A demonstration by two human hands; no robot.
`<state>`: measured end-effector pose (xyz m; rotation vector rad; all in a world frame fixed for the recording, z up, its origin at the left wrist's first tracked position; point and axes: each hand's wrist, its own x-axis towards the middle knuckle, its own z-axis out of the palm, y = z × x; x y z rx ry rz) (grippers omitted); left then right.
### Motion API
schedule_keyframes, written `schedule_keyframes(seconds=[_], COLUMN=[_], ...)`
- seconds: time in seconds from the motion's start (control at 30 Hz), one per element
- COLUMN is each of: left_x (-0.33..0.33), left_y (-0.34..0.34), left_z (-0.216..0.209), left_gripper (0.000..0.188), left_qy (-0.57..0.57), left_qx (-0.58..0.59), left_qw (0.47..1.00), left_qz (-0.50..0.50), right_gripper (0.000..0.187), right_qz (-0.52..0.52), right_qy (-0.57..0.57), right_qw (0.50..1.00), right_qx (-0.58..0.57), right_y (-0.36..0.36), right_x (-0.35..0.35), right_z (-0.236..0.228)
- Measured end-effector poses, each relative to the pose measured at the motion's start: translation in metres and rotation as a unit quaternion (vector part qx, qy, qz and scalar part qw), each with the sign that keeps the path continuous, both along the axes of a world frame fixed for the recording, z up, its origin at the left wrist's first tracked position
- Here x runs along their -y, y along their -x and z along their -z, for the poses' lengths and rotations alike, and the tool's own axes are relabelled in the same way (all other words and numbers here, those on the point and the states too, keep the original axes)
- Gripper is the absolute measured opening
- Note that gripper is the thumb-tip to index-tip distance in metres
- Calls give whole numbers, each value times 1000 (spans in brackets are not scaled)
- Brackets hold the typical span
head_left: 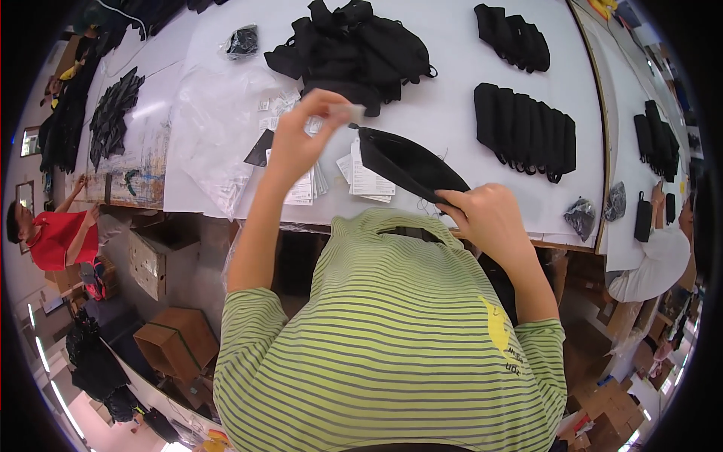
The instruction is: The worker is assembling and inspecting black fabric pouches, inserting components and snipping loose threads in a factory setting.
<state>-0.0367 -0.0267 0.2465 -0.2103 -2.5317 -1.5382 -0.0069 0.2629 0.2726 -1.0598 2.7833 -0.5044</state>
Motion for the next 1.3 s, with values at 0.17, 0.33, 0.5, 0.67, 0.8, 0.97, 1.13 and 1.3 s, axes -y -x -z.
schedule_keyframes(seconds=[0.17,0.33,0.5,0.67,0.8,0.97,1.13,1.3], left_x=[-43,-44,-44,-46,-47,-49,-48,-40], left_y=[-35,-60,-88,-98,-99,-98,-98,-100], left_z=[-29,-9,-25,-27,-21,-16,-14,-31], left_gripper=[14,14,16,39,45,34,29,23], left_qy=[219,170,130,203,226,251,259,91], left_qx=[-120,-50,163,75,-1,-33,-64,106], left_qw=[963,983,963,961,958,953,954,985], left_qz=[101,55,168,172,175,165,138,97], right_gripper=[14,17,26,28,28,27,27,28], right_qz=[-14,8,-22,-70,-81,-83,-87,-50], right_qy=[1,38,92,89,90,76,79,135], right_qw=[999,992,978,987,989,987,985,983], right_qx=[-47,-117,-186,-115,-90,-115,-128,-118], right_y=[-9,-22,-36,-54,-63,-69,-70,-72], right_x=[14,14,3,-6,-8,-8,-5,-1], right_z=[-11,-5,8,14,15,13,9,5])
